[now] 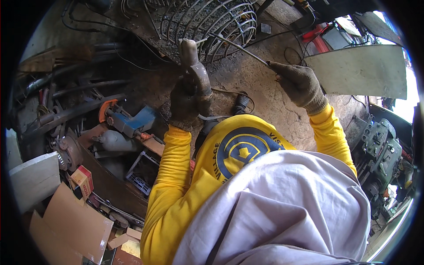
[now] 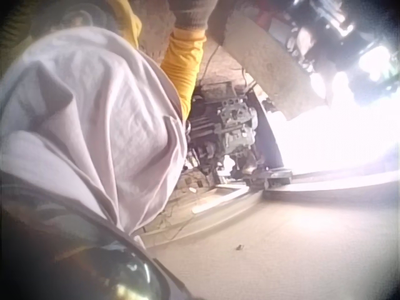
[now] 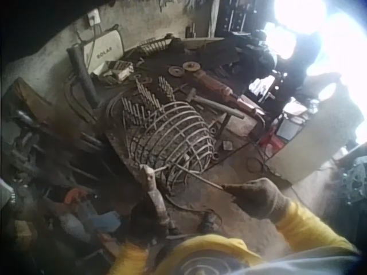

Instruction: The person welds points on a wire cage structure using a welding rod and then uses a hammer to knock off slag and strike a large metal pipe part.

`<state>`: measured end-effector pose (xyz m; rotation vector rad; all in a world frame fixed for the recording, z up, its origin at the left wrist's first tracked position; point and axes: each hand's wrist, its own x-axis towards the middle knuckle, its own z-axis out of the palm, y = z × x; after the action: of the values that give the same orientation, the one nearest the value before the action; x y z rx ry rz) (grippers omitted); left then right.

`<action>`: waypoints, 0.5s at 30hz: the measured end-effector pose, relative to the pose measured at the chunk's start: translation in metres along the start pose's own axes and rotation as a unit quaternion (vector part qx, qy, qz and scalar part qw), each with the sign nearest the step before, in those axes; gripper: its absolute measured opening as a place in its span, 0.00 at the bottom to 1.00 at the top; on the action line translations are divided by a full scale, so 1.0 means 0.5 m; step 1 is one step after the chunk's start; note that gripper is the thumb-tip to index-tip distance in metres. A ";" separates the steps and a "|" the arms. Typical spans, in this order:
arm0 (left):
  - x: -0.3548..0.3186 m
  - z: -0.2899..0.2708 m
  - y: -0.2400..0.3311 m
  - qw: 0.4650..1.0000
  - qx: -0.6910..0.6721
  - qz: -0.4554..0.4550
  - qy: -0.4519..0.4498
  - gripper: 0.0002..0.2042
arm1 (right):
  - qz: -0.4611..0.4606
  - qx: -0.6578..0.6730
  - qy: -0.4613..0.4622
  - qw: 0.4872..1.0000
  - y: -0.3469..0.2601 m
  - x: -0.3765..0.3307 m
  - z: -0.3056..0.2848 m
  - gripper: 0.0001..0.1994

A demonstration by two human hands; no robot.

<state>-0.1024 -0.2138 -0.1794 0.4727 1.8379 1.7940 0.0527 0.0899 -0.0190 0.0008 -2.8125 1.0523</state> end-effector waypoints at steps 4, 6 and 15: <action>-0.001 0.036 0.041 0.967 -0.252 0.041 -0.012 0.19 | 0.010 0.011 -0.005 1.000 -0.002 0.000 -0.002 0.19; 0.013 0.037 0.018 0.983 -0.143 0.105 0.042 0.22 | 0.004 0.005 0.000 1.000 0.000 -0.001 0.002 0.19; 0.046 0.063 0.012 0.943 0.165 0.273 0.097 0.25 | -0.015 0.003 -0.007 1.000 0.000 0.004 -0.006 0.20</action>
<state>-0.1031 -0.1745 -0.1759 1.0520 2.3293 1.9241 0.0513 0.0919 -0.0166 0.0517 -2.8124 1.0590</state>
